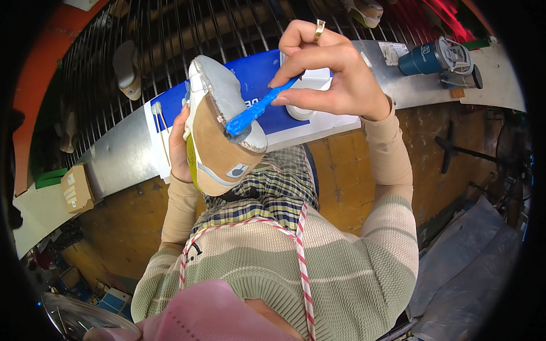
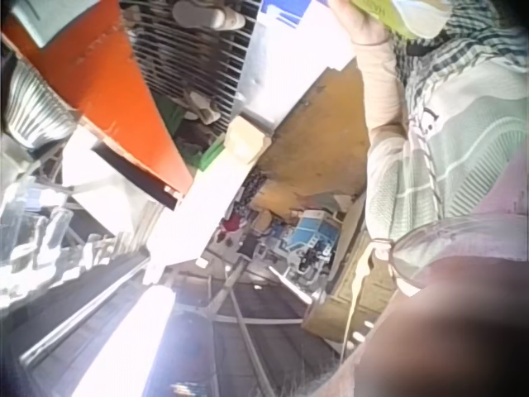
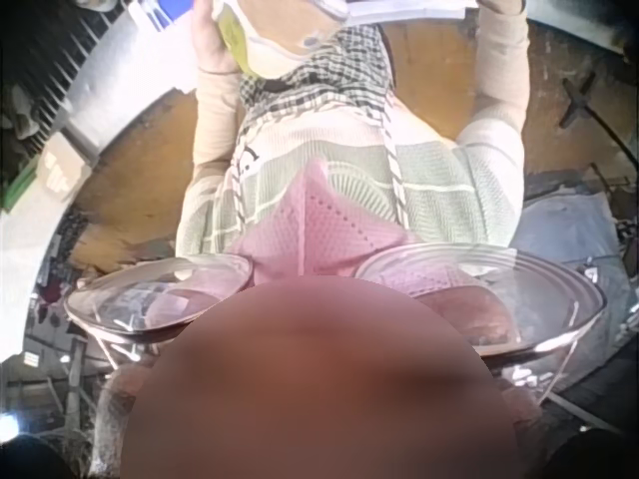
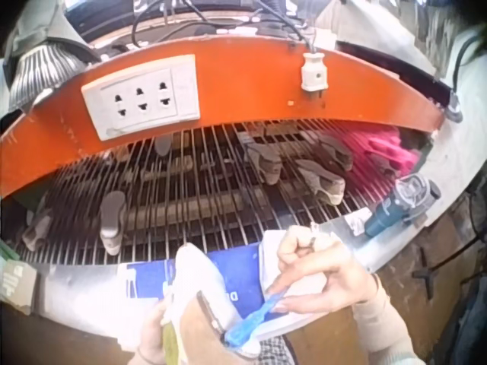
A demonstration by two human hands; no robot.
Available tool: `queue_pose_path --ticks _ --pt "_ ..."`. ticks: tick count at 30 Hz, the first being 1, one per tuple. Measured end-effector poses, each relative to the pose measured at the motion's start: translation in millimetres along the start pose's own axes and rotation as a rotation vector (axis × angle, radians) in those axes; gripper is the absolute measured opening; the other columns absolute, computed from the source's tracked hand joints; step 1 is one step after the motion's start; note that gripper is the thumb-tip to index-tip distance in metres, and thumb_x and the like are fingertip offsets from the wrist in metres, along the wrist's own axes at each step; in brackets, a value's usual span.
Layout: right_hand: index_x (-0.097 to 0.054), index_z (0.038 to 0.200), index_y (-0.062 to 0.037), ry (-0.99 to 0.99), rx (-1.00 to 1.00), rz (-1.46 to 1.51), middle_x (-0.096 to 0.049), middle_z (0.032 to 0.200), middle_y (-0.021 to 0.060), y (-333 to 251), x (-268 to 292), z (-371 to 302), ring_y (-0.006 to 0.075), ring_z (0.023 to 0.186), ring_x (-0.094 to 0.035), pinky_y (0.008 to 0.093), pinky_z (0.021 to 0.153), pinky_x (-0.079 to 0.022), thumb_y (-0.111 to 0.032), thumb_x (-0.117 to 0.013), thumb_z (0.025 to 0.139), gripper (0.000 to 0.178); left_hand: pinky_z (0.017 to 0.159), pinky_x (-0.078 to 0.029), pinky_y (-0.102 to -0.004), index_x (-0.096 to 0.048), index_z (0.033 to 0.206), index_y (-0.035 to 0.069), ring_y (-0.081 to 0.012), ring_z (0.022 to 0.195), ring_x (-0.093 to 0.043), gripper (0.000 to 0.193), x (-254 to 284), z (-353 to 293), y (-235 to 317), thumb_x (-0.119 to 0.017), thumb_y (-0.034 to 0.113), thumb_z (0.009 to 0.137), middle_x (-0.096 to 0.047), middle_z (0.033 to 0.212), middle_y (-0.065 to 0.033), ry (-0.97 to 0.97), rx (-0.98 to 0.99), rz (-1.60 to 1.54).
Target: The person repeatedly brushes a white sneaker with a blue brush, dipping the brush into a small container of liquid between strokes. They rotate the shoe to clean the upper, sides, and sole, then place it on a conveyor belt and repeat the process.
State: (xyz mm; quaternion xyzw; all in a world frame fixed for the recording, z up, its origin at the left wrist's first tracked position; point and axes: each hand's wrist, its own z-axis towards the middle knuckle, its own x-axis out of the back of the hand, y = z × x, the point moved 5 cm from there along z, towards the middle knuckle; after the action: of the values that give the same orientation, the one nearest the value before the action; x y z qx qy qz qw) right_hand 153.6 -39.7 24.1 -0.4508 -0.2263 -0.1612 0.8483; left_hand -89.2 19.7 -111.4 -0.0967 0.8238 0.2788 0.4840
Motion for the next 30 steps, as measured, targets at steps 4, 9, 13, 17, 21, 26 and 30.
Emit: queue_pose_path --ticks 4,9,13,17,21,26,30 --pt "-0.075 0.083 -0.0029 -0.039 0.071 0.006 -0.048 0.083 0.0031 0 1 13 0.0163 0.078 -0.049 0.0306 0.067 -0.041 -0.012 -0.088 0.066 0.024 0.099 -0.054 -0.042 -0.048 0.142 0.007 -0.0282 0.116 -0.065 0.053 -2 -2 -11 -0.045 0.041 0.102 -0.061 0.132 -0.0158 0.004 0.079 -0.053" --pt "-0.076 0.083 -0.0022 -0.111 0.107 -0.005 -0.046 0.085 0.0033 0 -1 32 0.0175 0.08 -0.051 0.0293 0.067 -0.043 -0.011 -0.09 0.058 0.03 0.098 -0.054 -0.0447 -0.045 0.144 0.006 -0.0303 0.117 -0.063 0.057 -16 -11 -23 -0.042 0.045 0.102 -0.057 0.136 -0.019 -0.116 0.118 -0.093" --pt "-0.076 0.083 -0.0031 -0.16 0.198 0.009 -0.046 0.084 0.0031 -2 -6 48 0.0174 0.078 -0.052 0.0289 0.065 -0.043 -0.014 -0.091 0.058 0.031 0.093 -0.055 -0.0426 -0.044 0.143 0.004 -0.0315 0.113 -0.064 0.057 -20 -16 -34 -0.047 0.042 0.1 -0.056 0.134 -0.0201 -0.151 0.183 -0.176" --pt "-0.076 0.083 -0.0027 -0.198 0.231 0.061 -0.046 0.083 0.0029 0 -17 63 0.0175 0.077 -0.052 0.0287 0.063 -0.043 -0.014 -0.091 0.058 0.031 0.088 -0.056 -0.0406 -0.044 0.142 0.003 -0.0326 0.109 -0.065 0.058 -17 -17 -43 -0.051 0.039 0.098 -0.055 0.132 -0.0212 -0.142 0.264 -0.287" --pt "-0.076 0.085 -0.0025 -0.263 0.275 0.139 -0.048 0.082 0.0034 -4 -28 80 0.0178 0.075 -0.052 0.0298 0.064 -0.042 -0.013 -0.089 0.061 0.029 0.083 -0.057 -0.0385 -0.043 0.142 0.001 -0.0337 0.104 -0.066 0.059 -2 -24 -50 -0.056 0.036 0.097 -0.055 0.131 -0.0224 -0.091 0.387 -0.449" --pt "-0.076 0.088 -0.0048 -0.362 0.22 0.2 -0.051 0.08 0.0038 -13 -47 101 0.0184 0.074 -0.052 0.0315 0.066 -0.042 -0.012 -0.087 0.067 0.025 0.073 -0.057 -0.0364 -0.037 0.145 0.001 -0.0348 0.099 -0.066 0.061 25 -47 -63 -0.054 0.035 0.098 -0.051 0.128 -0.0237 -0.086 0.597 -0.651" --pt "-0.076 0.087 -0.0063 -0.389 0.28 0.257 -0.05 0.079 0.0034 -13 -60 114 0.0191 0.074 -0.051 0.0319 0.067 -0.042 -0.014 -0.087 0.067 0.024 0.065 -0.054 -0.0359 -0.025 0.153 0.005 -0.0347 0.098 -0.063 0.061 37 -49 -82 -0.039 0.039 0.104 -0.047 0.121 -0.0229 -0.204 0.7 -0.789"
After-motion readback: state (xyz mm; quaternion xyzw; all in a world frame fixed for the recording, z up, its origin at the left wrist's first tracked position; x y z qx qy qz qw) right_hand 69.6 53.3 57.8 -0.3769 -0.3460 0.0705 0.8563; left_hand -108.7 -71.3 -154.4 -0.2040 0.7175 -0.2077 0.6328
